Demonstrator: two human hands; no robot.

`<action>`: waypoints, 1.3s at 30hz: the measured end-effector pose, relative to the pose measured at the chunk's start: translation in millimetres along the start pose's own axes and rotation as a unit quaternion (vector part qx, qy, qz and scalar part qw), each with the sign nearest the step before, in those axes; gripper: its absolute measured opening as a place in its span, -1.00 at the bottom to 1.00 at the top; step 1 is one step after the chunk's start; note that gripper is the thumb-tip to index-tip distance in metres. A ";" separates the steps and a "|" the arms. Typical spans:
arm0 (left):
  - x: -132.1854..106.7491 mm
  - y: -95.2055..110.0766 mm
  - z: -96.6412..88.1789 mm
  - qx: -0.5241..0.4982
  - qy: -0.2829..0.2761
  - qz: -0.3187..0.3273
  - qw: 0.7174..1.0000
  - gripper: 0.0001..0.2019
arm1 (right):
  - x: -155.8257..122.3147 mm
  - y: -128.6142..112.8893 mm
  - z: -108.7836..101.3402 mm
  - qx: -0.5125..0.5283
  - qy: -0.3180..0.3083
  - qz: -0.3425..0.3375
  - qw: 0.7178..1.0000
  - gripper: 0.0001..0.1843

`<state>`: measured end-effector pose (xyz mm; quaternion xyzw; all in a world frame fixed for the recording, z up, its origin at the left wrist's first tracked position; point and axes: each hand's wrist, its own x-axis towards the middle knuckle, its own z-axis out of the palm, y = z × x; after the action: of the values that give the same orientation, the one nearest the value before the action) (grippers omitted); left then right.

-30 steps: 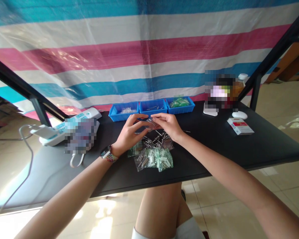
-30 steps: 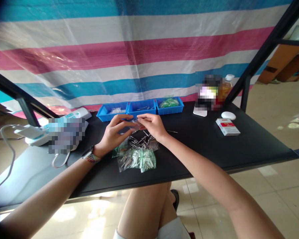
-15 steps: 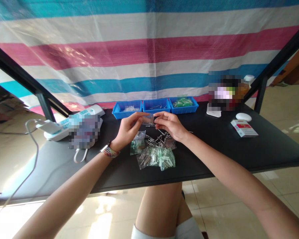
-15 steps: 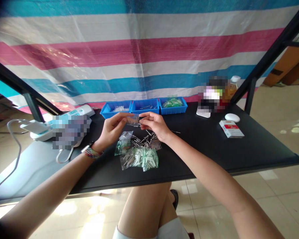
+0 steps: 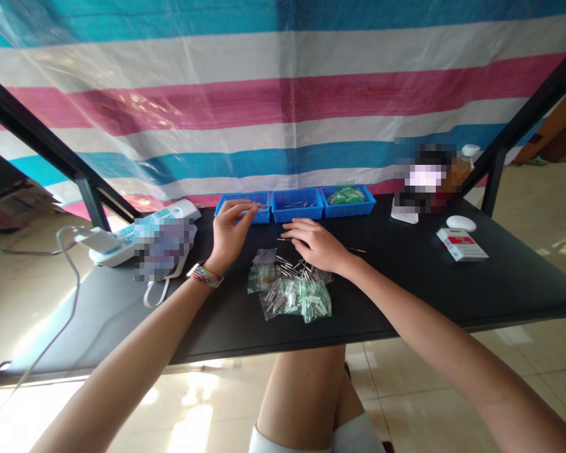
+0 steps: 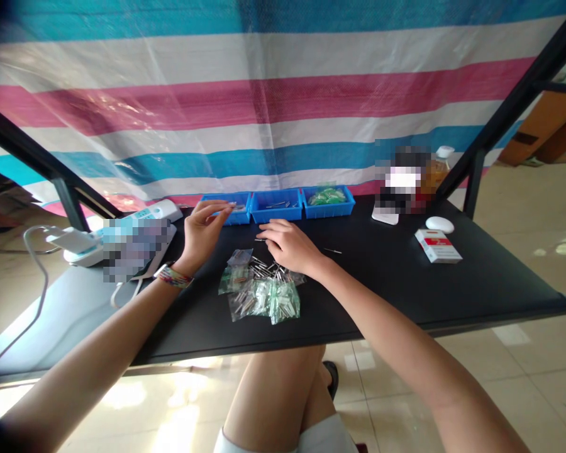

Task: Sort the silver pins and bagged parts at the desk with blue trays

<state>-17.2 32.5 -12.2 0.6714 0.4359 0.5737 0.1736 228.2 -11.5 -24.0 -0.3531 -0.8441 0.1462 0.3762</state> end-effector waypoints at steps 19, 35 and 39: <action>11.3 -29.7 -20.7 0.305 -0.037 0.075 0.949 -0.64 | -4.9 19.4 -7.9 -0.173 -0.069 0.020 0.982 -0.50; 8.2 -19.7 -18.3 0.293 -0.075 0.059 0.951 -0.70 | -3.7 29.4 -19.8 -0.196 -0.062 0.066 0.976 -0.62; 8.3 -17.8 -17.1 0.284 -0.074 0.063 0.954 -0.72 | -4.9 30.3 -28.1 -0.213 -0.052 0.058 0.974 -0.70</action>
<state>-40.2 44.4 -15.3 0.7597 0.5235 0.3847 -0.0293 266.0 6.0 -23.2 -0.4651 -0.8522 0.0030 0.2394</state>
